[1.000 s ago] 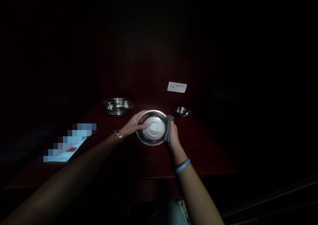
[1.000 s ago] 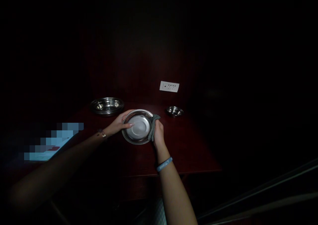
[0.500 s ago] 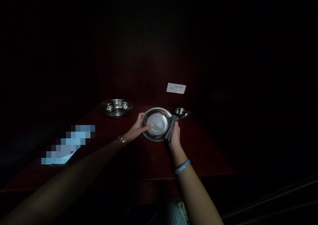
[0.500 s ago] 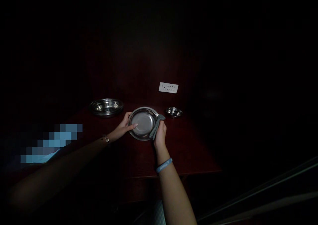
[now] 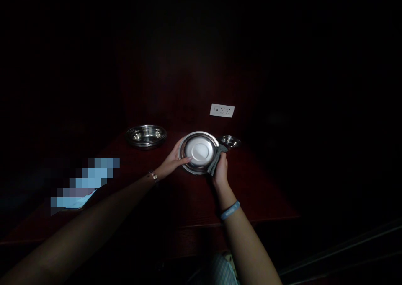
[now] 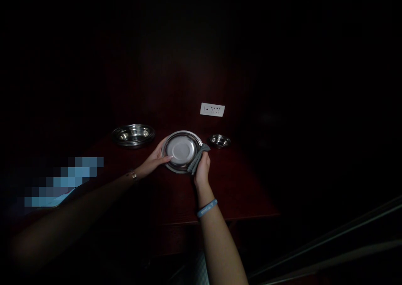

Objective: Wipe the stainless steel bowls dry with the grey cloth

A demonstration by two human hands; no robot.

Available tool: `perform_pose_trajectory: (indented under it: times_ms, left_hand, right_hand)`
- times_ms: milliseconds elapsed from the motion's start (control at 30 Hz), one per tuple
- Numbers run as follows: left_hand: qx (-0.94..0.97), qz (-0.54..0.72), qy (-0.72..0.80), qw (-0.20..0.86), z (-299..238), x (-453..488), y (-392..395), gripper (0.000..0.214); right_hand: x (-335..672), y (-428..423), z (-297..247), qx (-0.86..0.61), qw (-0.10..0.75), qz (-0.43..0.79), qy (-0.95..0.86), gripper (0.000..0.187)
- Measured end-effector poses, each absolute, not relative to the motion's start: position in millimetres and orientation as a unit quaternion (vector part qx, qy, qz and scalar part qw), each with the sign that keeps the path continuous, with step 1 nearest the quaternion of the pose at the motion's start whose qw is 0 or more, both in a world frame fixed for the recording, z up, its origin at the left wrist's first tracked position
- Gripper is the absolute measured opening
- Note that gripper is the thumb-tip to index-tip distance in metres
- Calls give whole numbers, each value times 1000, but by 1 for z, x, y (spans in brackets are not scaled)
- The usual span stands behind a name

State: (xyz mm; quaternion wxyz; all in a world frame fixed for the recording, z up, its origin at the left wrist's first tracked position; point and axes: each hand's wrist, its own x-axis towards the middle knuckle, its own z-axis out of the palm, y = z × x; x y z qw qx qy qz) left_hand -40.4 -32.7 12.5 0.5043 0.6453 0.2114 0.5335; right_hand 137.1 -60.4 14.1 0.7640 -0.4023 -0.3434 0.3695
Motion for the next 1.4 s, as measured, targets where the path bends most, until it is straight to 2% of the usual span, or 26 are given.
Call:
perform_pose_trajectory:
  times_ms: [467, 733, 933, 1067, 1233, 1400]
  left_hand:
    - [720, 450, 176, 497, 20, -61, -21, 107]
    - [713, 452, 179, 506, 22, -61, -26, 109]
    - [639, 488, 218, 554, 12, -47, -27, 91]
    - [597, 463, 233, 612, 8, -41, -32, 89]
    - [569, 461, 253, 632, 10, -37, -45, 91]
    - [543, 479, 266, 636, 15, -38, -47, 76]
  right_hand:
    - [138, -62, 12, -399, 750, 429, -307, 34]
    - [139, -63, 13, -410, 749, 424, -302, 31]
    - [139, -63, 15, -406, 772, 389, -297, 31]
    - [140, -63, 15, -393, 791, 354, -308, 28]
    - [139, -59, 14, -373, 791, 381, -301, 23]
    - [139, -55, 8, -370, 782, 403, -299, 23]
